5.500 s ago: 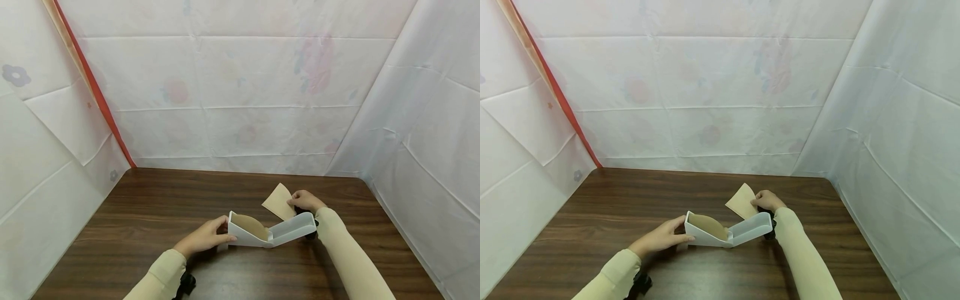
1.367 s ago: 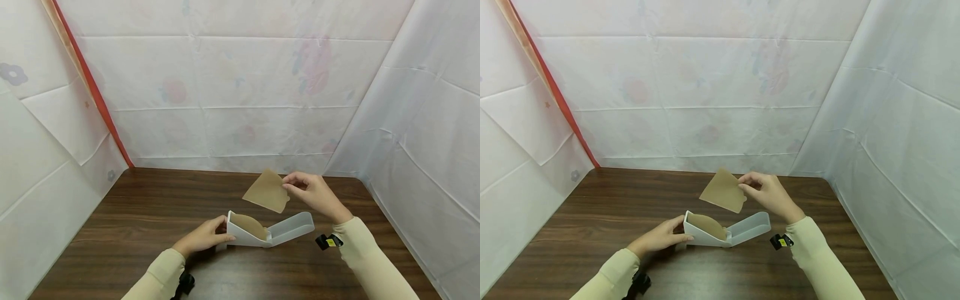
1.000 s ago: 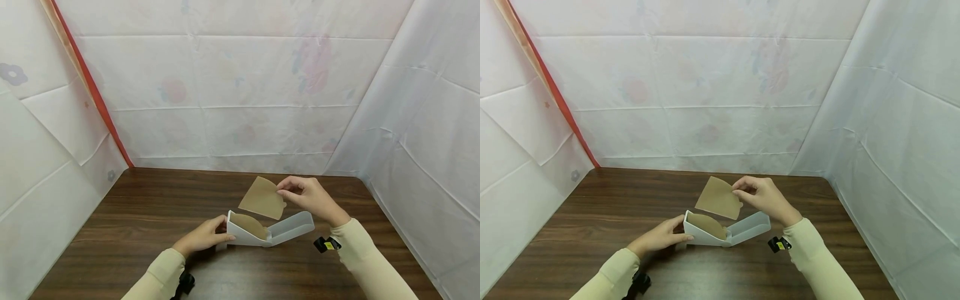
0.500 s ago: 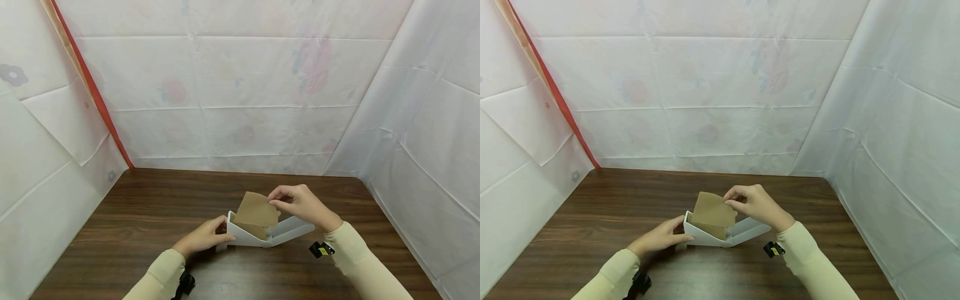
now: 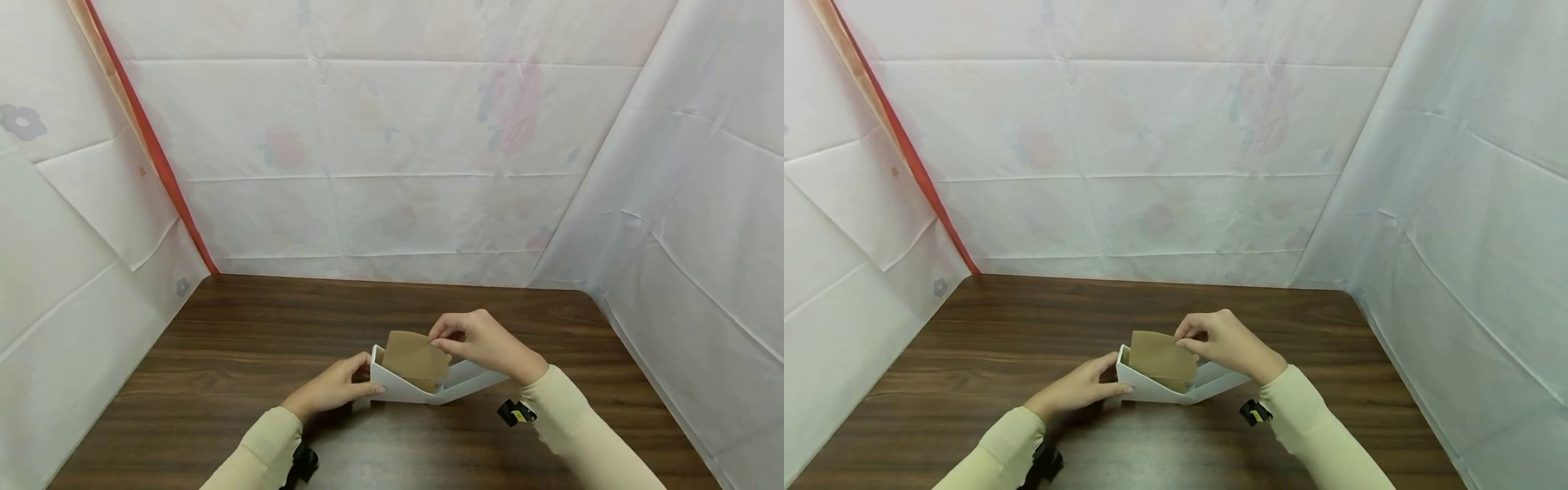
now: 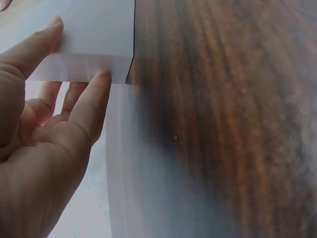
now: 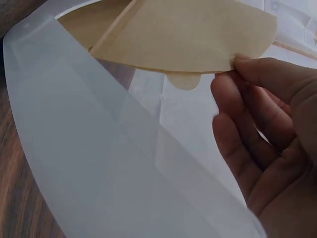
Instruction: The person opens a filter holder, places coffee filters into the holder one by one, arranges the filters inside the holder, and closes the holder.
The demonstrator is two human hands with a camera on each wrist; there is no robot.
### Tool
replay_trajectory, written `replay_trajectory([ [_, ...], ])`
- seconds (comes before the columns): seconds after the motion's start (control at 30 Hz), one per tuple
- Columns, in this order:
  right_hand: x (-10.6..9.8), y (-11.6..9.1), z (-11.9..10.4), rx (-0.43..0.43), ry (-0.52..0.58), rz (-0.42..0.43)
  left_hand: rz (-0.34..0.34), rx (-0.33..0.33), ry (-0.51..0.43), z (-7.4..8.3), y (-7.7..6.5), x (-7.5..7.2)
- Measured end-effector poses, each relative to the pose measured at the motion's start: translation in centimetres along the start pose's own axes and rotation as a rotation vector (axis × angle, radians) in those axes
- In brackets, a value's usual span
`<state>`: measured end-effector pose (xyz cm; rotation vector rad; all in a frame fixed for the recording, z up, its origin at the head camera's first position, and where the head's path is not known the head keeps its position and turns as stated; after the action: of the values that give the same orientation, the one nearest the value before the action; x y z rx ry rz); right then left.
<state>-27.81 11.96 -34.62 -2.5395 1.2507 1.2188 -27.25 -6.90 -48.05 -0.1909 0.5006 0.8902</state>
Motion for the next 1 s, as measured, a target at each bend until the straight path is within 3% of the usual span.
replay_trajectory([
  [0.27,1.0,0.1,0.4,0.056,-0.014,-0.009,0.001,0.003,0.003,0.1,0.0,-0.1],
  [0.63,2.2,0.4,0.6,0.018,-0.037,-0.03,-0.006,-0.003,-0.005,0.2,-0.1,0.1],
  [1.0,3.6,0.6,1.1,0.046,-0.07,-0.117,-0.002,0.01,-0.001,0.1,0.1,0.1],
])
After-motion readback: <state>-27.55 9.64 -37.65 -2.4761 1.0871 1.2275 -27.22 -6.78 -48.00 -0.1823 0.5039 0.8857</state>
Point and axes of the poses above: each hand's wrist, its own y-axis towards the middle knuckle, its own x-axis out of the palm, z = x × y, the point moved 9 cm from there along y, towards the middle knuckle, and after that the axes turned 9 degrees about y, right-handed, at the moved point
